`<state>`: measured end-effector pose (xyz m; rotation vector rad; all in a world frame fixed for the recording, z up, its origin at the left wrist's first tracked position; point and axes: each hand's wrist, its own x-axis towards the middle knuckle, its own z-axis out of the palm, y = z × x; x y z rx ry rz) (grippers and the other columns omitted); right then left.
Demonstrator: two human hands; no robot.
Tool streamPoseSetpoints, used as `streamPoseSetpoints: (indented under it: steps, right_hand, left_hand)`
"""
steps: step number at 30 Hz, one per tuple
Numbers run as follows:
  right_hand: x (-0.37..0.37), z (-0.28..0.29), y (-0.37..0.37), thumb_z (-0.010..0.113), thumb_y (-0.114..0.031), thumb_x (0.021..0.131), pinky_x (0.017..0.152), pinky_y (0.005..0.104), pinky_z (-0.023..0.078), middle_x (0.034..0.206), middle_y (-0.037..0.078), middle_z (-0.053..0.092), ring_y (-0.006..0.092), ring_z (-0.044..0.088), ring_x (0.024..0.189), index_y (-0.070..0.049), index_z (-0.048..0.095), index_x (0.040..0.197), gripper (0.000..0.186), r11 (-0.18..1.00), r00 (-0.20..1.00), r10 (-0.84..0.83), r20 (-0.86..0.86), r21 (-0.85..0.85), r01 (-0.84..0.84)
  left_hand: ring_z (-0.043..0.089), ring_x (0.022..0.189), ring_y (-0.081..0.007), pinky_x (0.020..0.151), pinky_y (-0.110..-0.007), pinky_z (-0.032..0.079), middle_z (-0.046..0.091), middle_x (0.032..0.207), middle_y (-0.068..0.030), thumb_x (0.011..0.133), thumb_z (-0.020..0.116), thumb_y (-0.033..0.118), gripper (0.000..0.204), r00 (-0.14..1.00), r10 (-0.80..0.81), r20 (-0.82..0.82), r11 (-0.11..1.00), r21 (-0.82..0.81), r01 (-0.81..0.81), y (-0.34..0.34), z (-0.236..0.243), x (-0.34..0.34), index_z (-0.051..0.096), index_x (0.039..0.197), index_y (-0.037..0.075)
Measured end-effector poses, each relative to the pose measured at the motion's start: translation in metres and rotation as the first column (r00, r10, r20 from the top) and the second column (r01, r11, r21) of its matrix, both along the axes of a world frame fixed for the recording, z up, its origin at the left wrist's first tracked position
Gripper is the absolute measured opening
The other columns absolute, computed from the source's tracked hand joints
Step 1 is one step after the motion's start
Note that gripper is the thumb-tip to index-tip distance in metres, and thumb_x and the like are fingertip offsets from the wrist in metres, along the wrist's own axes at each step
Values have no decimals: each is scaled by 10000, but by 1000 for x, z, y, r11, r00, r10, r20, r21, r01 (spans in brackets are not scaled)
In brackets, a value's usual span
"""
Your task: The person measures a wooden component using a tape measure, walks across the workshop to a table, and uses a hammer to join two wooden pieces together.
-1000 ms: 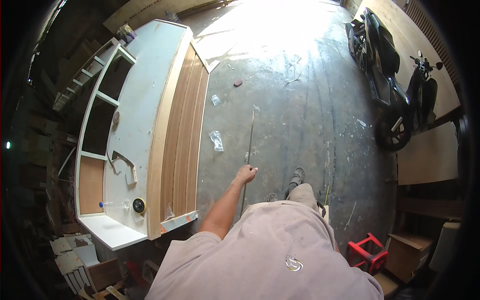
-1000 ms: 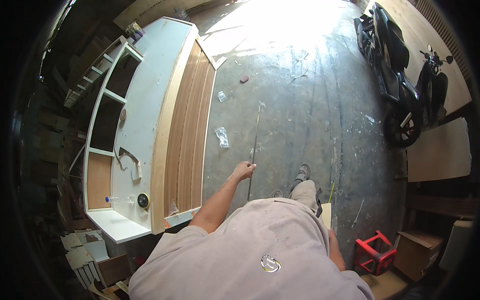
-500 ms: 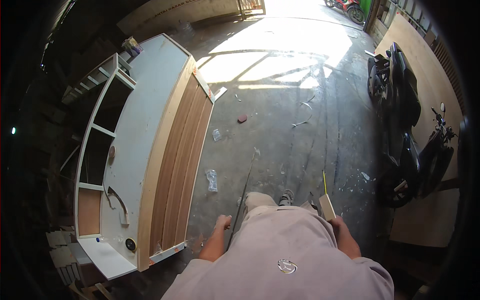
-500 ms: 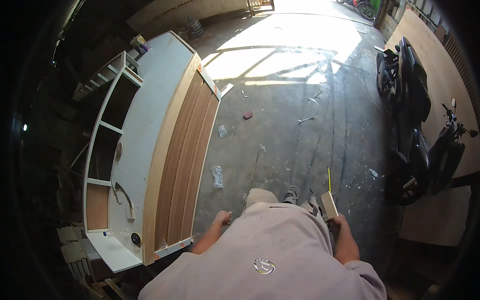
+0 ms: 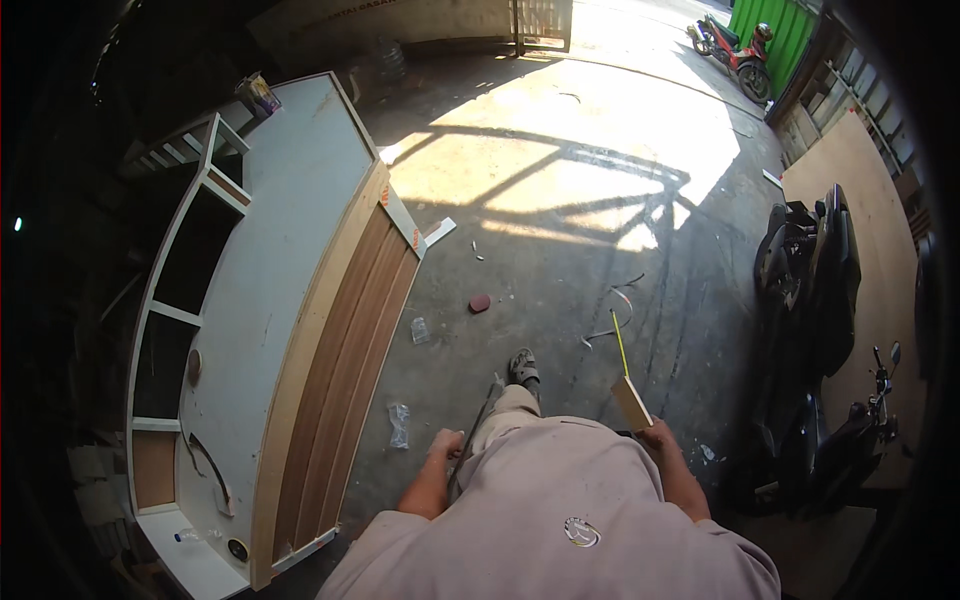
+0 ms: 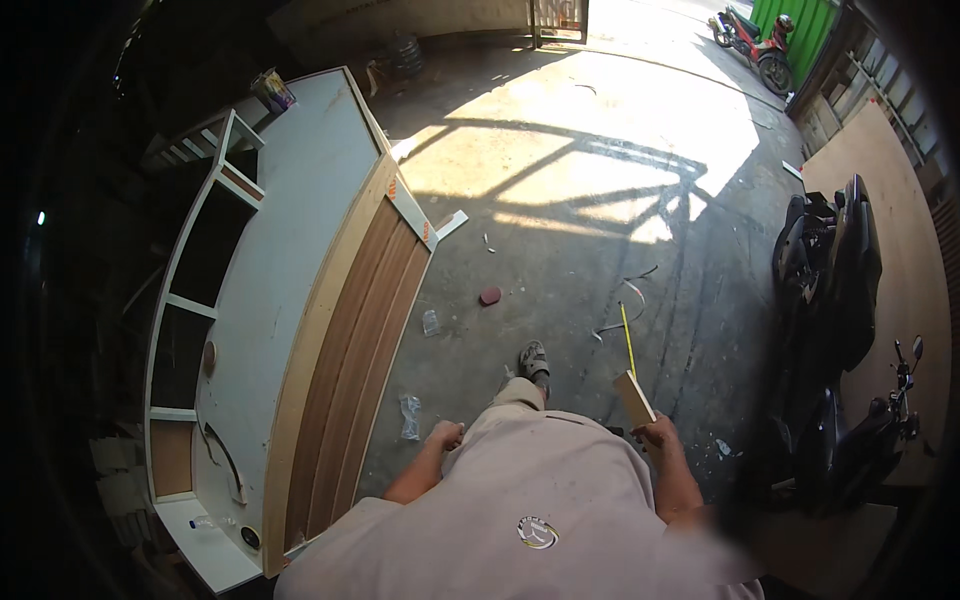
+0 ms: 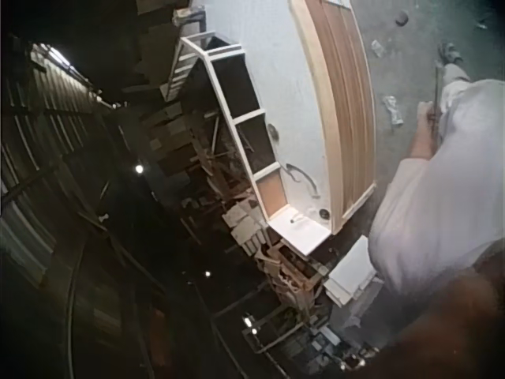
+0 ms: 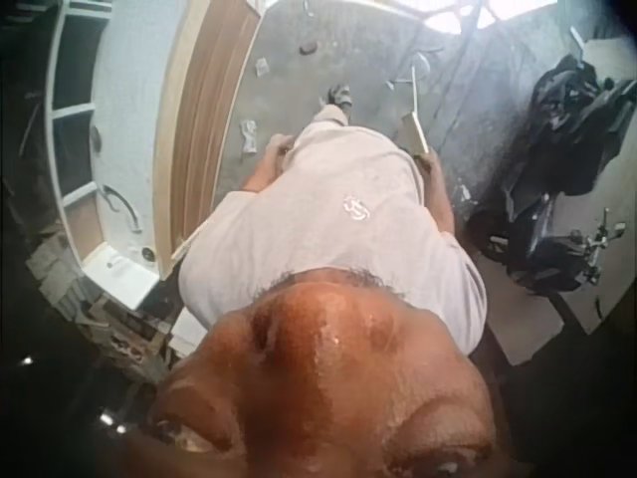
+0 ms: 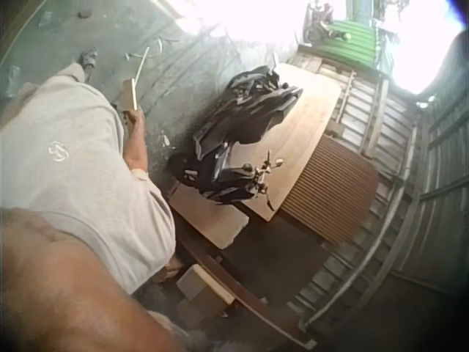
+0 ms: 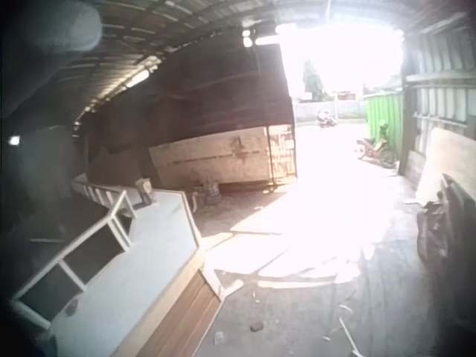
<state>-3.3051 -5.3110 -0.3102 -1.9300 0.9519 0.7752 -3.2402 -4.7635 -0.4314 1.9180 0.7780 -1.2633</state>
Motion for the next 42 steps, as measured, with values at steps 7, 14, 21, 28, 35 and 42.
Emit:
streamPoseSetpoints:
  steps: [7, 14, 21, 28, 35, 42]
  right_hand:
    - [96, -35, -30, 821, -207, 681, 808, 347, 515, 993, 137, 692, 204, 656, 935, -38, 650, 1152, 529, 994, 992, -100, -81, -56, 96]
    - [280, -38, -63, 807, -187, 697, 719, 347, 511, 922, 124, 680, 202, 646, 833, -37, 624, 1132, 496, 990, 988, -140, -70, -26, 138]
    - [552, -84, -114, 794, -168, 713, 629, 346, 507, 851, 112, 667, 200, 635, 731, -36, 597, 1113, 465, 999, 998, 39, -44, -14, -39]
    - [855, -54, -148, 781, -148, 729, 540, 346, 502, 780, 99, 654, 198, 625, 629, -36, 570, 1093, 435, 959, 959, 282, -14, -6, -282]
    - [1151, 3, -82, 798, -133, 698, 456, 349, 510, 760, 92, 653, 183, 634, 588, -34, 554, 1145, 519, 897, 901, 384, 202, 151, -416]
    - [1321, -27, -50, 820, -133, 695, 512, 432, 568, 750, 119, 668, 228, 665, 617, -12, 610, 996, 386, 894, 886, 404, 227, 107, -435]
  left_hand:
    - [717, 740, -258, 727, -404, 535, 719, 813, -155, 942, 549, 411, 440, 934, -140, 327, 981, 177, 85, -17, 61, 294, 704, 942, 0]
    - [657, 681, -180, 671, -347, 540, 681, 856, -107, 965, 576, 321, 344, 890, -9, 456, 1000, 23, -2, -53, 68, 505, 637, 970, -17]
    - [729, 781, -265, 753, -392, 555, 732, 899, -182, 892, 580, 339, 423, 974, -90, 210, 954, 299, 24, -56, 26, 588, 702, 1068, -26]
    - [707, 717, -274, 660, -401, 565, 714, 858, -190, 839, 623, 293, 359, 860, 492, 132, 850, 142, -508, -107, -8, 640, 708, 972, -29]
    - [669, 615, -264, 555, -428, 550, 665, 732, -157, 843, 649, 259, 278, 847, 527, 69, 849, -87, -522, -154, -80, 757, 672, 769, -8]
    - [691, 639, -268, 586, -385, 536, 714, 781, -152, 878, 645, 384, 389, 864, 502, 43, 859, 88, -504, -109, -43, 1019, 703, 834, 3]
